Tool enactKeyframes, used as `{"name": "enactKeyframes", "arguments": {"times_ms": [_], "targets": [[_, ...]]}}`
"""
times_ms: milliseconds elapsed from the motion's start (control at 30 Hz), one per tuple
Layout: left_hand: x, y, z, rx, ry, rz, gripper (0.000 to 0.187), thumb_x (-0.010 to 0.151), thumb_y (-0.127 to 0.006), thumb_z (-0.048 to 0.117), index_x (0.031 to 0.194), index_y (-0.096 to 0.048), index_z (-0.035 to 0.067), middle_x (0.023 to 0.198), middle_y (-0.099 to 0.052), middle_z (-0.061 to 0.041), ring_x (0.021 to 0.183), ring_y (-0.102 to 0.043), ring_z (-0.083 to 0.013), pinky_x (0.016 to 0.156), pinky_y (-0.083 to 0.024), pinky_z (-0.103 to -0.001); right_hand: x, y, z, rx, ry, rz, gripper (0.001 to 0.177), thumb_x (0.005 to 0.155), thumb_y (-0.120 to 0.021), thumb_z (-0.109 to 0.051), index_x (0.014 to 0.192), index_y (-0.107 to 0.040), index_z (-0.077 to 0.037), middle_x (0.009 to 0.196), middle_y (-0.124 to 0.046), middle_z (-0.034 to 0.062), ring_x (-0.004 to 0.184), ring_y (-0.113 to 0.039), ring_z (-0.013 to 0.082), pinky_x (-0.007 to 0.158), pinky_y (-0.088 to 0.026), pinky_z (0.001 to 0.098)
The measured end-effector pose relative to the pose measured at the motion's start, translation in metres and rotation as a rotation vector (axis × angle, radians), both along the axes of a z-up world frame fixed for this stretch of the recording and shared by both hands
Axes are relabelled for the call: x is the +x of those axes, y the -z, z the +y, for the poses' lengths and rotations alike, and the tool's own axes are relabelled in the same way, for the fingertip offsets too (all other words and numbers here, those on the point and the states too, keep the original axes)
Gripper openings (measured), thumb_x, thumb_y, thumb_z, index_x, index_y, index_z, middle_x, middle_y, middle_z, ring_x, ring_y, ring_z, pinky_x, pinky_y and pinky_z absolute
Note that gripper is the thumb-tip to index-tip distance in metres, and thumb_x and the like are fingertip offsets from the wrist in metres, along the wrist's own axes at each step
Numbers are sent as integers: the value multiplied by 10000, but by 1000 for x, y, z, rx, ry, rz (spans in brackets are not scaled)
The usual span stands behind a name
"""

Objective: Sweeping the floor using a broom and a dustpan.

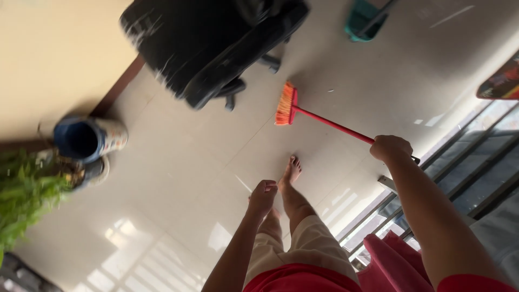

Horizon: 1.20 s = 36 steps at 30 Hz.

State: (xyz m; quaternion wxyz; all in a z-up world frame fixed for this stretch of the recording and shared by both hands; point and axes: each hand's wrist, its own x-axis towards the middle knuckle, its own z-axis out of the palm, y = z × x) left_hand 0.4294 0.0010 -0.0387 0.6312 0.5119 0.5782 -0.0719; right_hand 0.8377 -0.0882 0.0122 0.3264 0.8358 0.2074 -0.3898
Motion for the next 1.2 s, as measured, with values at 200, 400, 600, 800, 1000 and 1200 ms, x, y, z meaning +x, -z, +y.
{"name": "enactKeyframes", "arguments": {"times_ms": [200, 400, 600, 800, 1000, 1200], "targets": [[106, -18, 24, -57, 180, -84, 323, 965, -626, 261, 1225, -660, 71, 1181, -730, -85, 1115, -688, -182, 962, -532, -322, 19, -39, -4, 169, 95, 123, 394, 1014, -495, -219, 1368, -644, -132, 1050, -768, 103, 915, -774, 222, 858, -606, 439], [159, -3, 32, -73, 267, -117, 320, 976, -616, 255, 1235, -658, 72, 1146, -718, -64, 1070, -668, -171, 934, -533, -320, 32, 41, -2, 218, 193, 144, 387, 981, -534, -215, 1329, -677, -125, 1086, -705, 115, 1024, -694, 295, 844, -586, 469], [197, -41, 49, -121, 431, -29, 337, 964, -636, 258, 1247, -662, 77, 1171, -704, -34, 1116, -645, -143, 971, -501, -288, 72, -31, -71, 152, 325, 139, 376, 1005, -533, -240, 1363, -624, -170, 972, -770, 87, 904, -764, 225, 791, -616, 436], [229, -39, 45, -193, 711, 19, 342, 968, -634, 266, 1254, -658, 81, 1167, -708, -33, 1091, -637, -131, 940, -507, -299, -77, 74, -259, 331, 1074, 327, 259, 1009, -535, -272, 1187, -624, -108, 890, -745, 108, 766, -727, 241, 681, -546, 420], [266, -3, 46, -266, 1060, 19, 321, 980, -625, 231, 1256, -641, 67, 1186, -692, -115, 1100, -643, -214, 922, -522, -326, -340, 68, -281, 502, 1770, 204, 138, 890, -659, -137, 989, -605, -58, 712, -612, 132, 537, -542, 212, 493, -438, 386], [287, 23, 31, -242, 1335, -45, 339, 975, -628, 224, 1255, -636, 34, 1242, -697, -111, 1199, -648, -199, 1025, -501, -317, -540, -6, -201, 118, 1866, 10, 320, 887, -564, -227, 1156, -700, -120, 892, -765, 177, 839, -726, 333, 799, -544, 463]]}}
